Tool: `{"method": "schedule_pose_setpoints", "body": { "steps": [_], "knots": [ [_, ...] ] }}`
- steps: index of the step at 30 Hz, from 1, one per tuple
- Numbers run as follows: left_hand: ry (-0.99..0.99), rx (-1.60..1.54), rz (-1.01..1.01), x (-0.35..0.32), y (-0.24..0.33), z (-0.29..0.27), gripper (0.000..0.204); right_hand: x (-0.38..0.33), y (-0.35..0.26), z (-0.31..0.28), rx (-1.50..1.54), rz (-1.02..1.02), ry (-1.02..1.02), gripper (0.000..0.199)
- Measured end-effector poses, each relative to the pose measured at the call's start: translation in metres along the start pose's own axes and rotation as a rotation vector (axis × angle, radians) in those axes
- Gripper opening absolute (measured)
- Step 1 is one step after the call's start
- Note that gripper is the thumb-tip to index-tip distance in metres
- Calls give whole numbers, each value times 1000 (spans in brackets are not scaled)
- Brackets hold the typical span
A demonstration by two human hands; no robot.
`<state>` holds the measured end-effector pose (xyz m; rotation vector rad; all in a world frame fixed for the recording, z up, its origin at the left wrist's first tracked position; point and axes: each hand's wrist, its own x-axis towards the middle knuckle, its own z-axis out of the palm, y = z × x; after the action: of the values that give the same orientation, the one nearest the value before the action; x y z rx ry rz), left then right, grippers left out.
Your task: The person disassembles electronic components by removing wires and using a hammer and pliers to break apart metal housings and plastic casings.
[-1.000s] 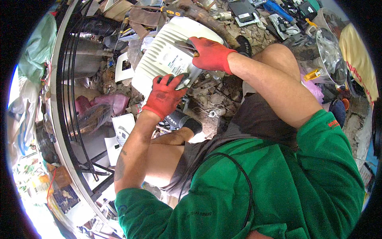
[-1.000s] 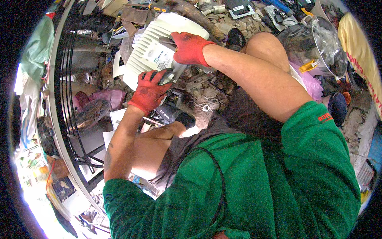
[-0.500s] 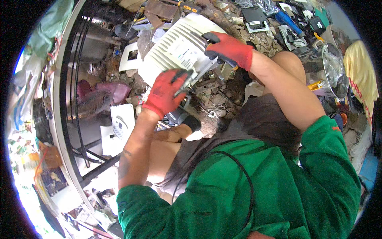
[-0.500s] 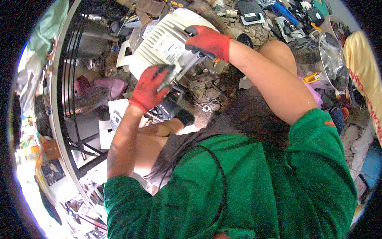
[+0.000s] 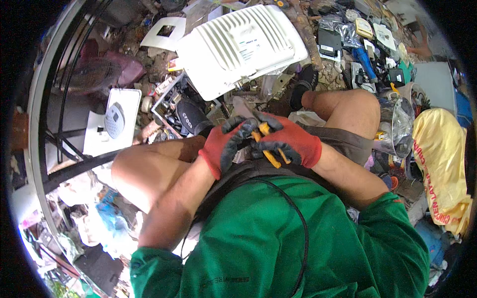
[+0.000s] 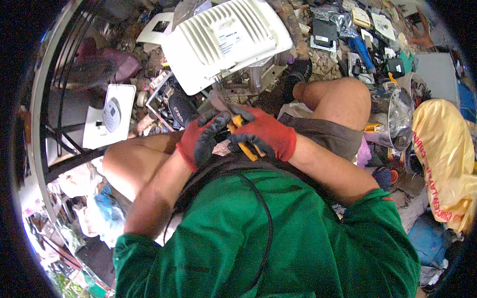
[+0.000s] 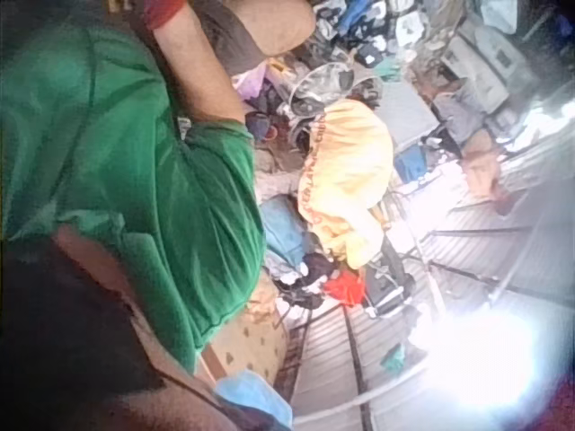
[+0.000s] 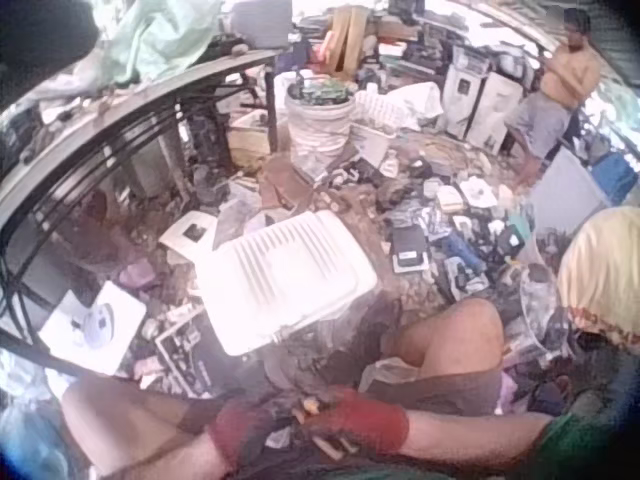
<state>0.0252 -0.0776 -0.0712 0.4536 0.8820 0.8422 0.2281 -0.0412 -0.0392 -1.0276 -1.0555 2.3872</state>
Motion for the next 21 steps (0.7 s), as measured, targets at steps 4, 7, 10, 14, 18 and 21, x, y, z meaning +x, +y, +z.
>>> {"method": "schedule_pose_setpoints", "body": {
  "steps": [4,7,10,14,18,21],
  "knots": [
    [131,-59,56,8,-7,2,26,-5,-16,6,121,8,19,61],
    [97,-6,-94,14,-14,-3,23,-6,-3,-1,64,19,34,65],
    [46,49,-52,18,-21,-1,23,-3,15,-2,104,-72,2,68],
    [50,-152,36,17,-10,2,18,-3,18,-4,390,-22,-25,55],
    [52,-123,139,23,-11,-6,18,-9,11,-3,603,81,-15,58],
    [6,-187,62,26,-13,-7,19,-15,16,-9,603,126,-28,51]
  ]
}}
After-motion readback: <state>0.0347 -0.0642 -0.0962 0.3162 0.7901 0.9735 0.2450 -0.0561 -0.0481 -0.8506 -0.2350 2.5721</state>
